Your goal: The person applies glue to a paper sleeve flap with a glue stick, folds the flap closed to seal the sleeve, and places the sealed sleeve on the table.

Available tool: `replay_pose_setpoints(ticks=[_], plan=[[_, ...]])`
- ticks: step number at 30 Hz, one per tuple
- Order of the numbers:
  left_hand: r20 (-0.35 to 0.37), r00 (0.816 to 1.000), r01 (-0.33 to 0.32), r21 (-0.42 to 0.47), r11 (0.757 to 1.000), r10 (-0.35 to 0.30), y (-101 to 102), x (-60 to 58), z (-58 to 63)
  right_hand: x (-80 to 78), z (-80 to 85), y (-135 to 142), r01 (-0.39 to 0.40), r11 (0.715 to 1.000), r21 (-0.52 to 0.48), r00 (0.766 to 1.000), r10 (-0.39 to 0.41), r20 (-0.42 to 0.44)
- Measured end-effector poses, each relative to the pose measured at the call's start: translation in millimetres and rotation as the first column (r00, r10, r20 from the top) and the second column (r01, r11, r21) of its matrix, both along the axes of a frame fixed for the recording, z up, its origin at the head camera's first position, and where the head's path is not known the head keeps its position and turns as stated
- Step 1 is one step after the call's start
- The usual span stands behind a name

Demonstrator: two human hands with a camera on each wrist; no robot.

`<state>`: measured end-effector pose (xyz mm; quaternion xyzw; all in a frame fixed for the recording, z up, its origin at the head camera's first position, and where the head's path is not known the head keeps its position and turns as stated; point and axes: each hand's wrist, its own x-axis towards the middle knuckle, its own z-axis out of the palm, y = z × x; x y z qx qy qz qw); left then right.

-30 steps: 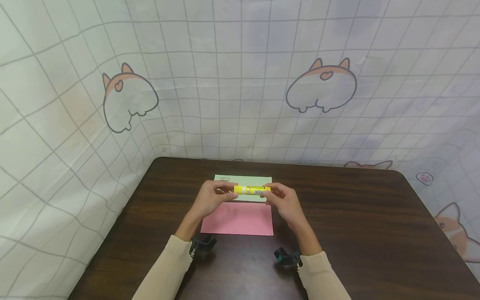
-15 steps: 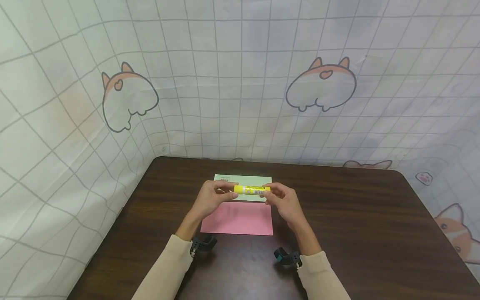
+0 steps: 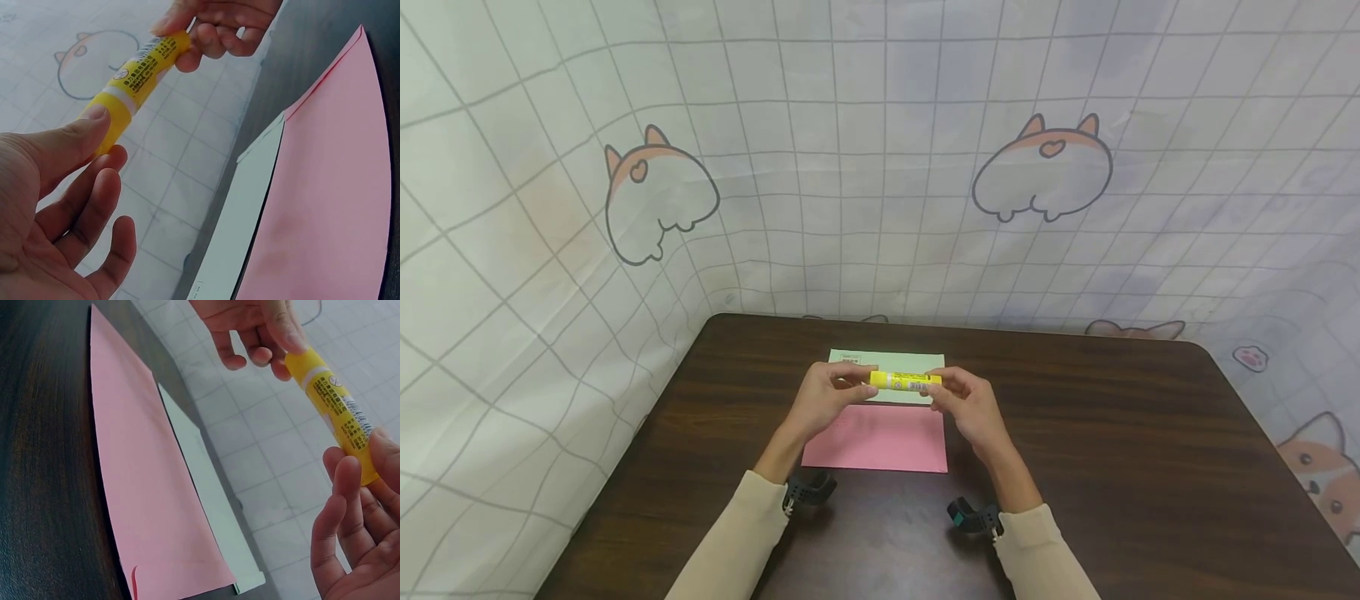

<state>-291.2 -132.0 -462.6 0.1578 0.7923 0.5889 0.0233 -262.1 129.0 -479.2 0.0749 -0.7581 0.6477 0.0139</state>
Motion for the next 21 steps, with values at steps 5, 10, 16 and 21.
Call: replay_pose_setpoints(ticks=[5,10,16,21], plan=[[-0.013,1.0,-0.003,-0.012,1.0,0.003,1.3,2.0,0.5,0.9,-0.3,0.4,0.008,1.0,-0.001,1.0,-0.008,0.008],[-0.019,1.0,-0.007,-0.012,1.0,0.007,1.7,2.6,0.7,0.7,-0.6,-0.5,0.007,1.0,-0.005,1.0,-0.007,0.005],[-0.023,1.0,-0.013,-0.001,1.0,0.013,1.7,3.1,1.3,1.7,0.1,-2.4,0.024,1.0,-0.003,1.0,-0.024,0.012],[-0.026,1.0,-0.013,0.017,1.0,0.013,2.4,3.4,1.3,2.5,0.9,-3.4,0.035,0.999,-0.003,0.999,-0.035,0.024]])
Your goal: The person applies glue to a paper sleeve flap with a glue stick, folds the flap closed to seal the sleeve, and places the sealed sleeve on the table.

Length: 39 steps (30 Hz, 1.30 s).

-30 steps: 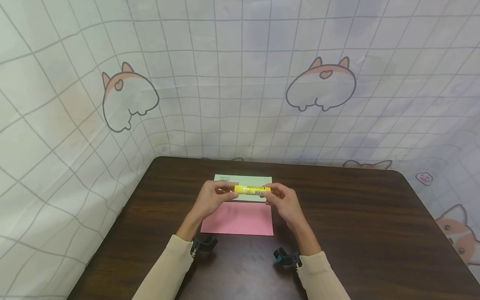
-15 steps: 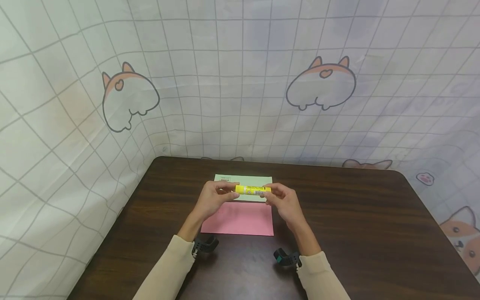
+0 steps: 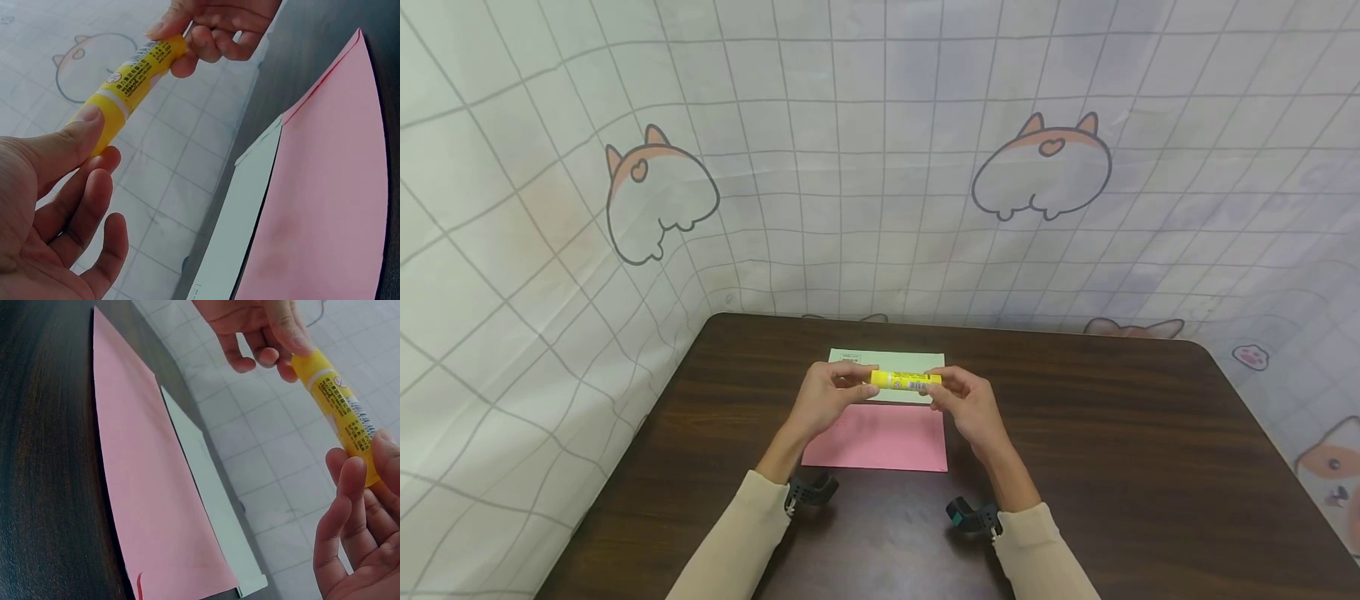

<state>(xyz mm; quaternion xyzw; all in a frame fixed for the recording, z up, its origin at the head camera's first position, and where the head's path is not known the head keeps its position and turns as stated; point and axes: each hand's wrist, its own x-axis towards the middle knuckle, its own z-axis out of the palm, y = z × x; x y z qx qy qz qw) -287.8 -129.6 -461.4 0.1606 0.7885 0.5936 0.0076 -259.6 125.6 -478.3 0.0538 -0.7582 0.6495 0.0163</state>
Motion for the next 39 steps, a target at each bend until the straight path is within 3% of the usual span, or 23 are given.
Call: replay_pose_setpoints(ticks=[39], plan=[[-0.028,1.0,-0.013,0.048,0.999,0.014,7.1,0.3,-1.2,-2.8,-2.1,-0.4,-0.015,0.998,-0.061,1.0,0.015,0.009]])
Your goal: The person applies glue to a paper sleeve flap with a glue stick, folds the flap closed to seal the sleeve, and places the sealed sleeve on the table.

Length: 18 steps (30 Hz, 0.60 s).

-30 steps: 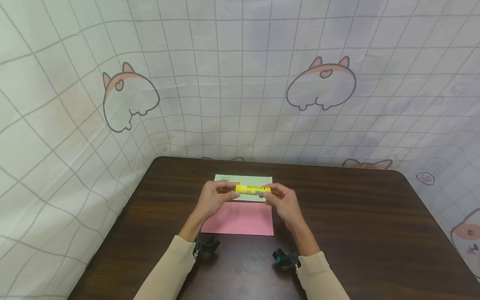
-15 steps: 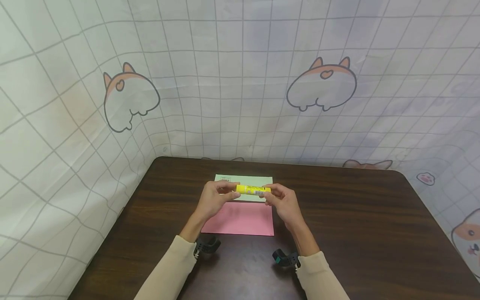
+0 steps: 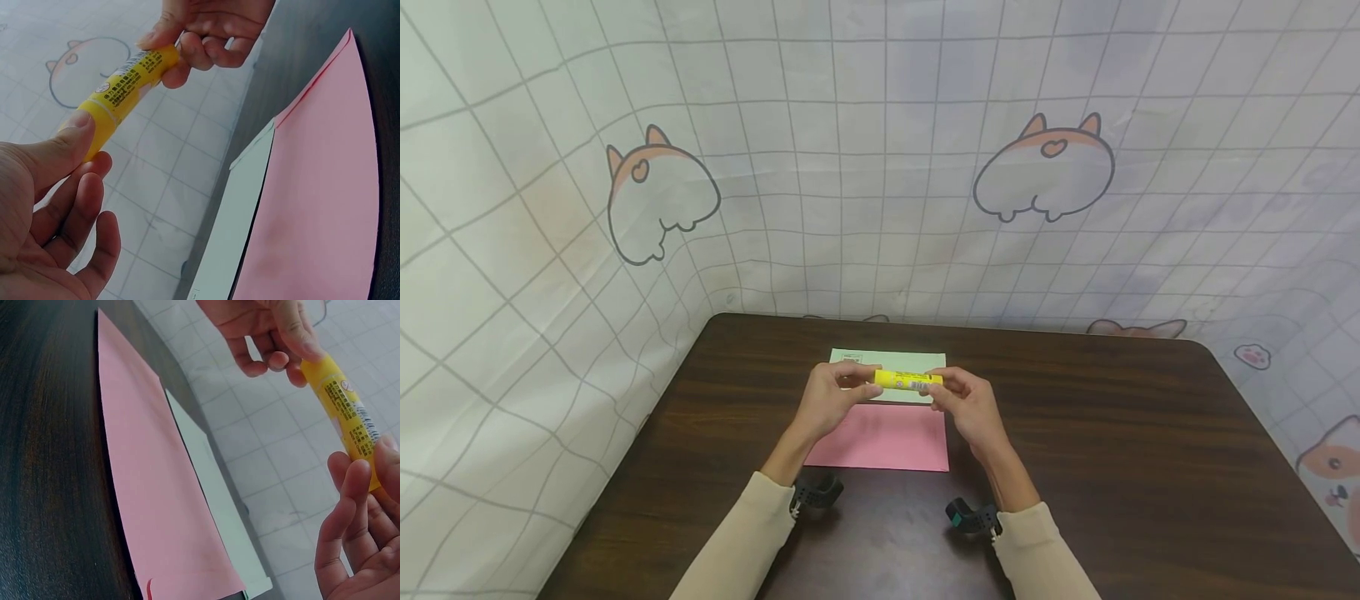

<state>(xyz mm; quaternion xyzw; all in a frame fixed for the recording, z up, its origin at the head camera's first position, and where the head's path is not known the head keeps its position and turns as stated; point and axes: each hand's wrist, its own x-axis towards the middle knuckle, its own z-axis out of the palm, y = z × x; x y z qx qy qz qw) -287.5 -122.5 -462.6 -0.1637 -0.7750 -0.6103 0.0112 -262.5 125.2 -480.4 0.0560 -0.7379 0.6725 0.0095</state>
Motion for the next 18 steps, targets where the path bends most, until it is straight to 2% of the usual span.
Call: replay_pose_setpoints(ticks=[18], plan=[[-0.014,1.0,-0.004,-0.027,1.0,0.003,1.3,1.1,-0.7,-0.2,-3.1,2.1,-0.018,1.0,-0.012,1.0,0.018,0.004]])
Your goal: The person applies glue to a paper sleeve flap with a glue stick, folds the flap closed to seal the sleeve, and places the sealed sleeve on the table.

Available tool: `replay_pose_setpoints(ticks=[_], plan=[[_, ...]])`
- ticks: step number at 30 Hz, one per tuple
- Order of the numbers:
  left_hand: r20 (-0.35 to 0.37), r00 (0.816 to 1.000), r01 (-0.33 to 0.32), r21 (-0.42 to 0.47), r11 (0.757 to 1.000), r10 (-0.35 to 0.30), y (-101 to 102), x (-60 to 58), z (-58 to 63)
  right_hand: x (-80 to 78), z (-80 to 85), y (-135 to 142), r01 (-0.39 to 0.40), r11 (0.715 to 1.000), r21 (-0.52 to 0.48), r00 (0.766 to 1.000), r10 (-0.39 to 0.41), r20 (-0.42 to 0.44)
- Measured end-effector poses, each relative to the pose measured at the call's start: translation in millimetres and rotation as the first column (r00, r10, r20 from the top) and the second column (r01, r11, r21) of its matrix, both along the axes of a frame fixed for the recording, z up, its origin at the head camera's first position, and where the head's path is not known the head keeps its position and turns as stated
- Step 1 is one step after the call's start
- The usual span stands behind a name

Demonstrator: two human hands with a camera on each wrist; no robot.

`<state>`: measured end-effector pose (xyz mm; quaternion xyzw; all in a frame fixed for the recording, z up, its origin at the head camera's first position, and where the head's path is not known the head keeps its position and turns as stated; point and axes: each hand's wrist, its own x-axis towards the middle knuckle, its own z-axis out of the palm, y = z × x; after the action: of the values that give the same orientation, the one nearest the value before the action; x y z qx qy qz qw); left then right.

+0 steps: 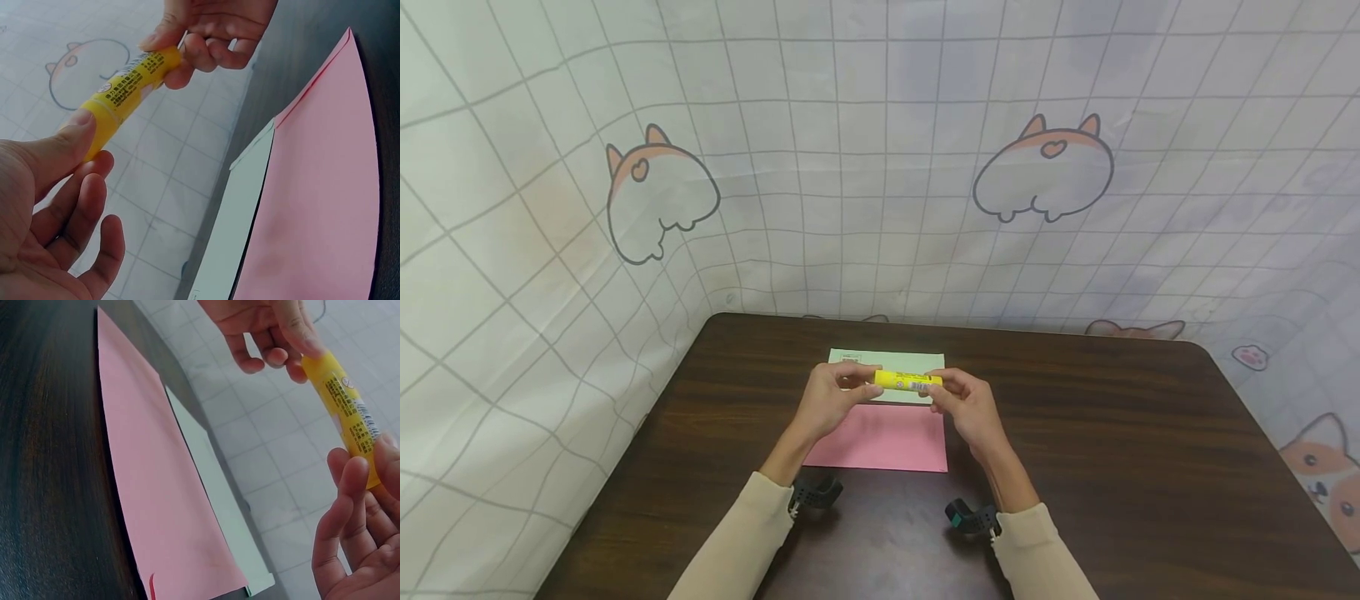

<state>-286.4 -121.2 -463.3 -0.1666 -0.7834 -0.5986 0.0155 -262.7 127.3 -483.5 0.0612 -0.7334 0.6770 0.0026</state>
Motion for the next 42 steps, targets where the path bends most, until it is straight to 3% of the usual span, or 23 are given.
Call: replay_pose_setpoints(ticks=[15,23,31,42], plan=[[0.011,1.0,0.005,-0.048,0.999,-0.004,1,0.0,0.6,0.0,0.9,7,-0.039,0.998,0.055,0.999,0.037,0.032],[-0.036,0.999,0.015,-0.077,0.997,-0.018,3,0.4,-0.8,-1.7,0.9,14,-0.114,0.988,0.107,0.993,0.109,0.047],[-0.037,0.999,0.035,-0.09,0.995,-0.039,4,0.0,0.1,-2.9,1.5,14,-0.242,0.951,0.194,0.969,0.225,0.102],[0.001,0.995,0.096,-0.043,0.994,-0.096,8,4.5,3.4,-0.2,1.7,13,-0.39,0.9,0.196,0.92,0.37,0.133]])
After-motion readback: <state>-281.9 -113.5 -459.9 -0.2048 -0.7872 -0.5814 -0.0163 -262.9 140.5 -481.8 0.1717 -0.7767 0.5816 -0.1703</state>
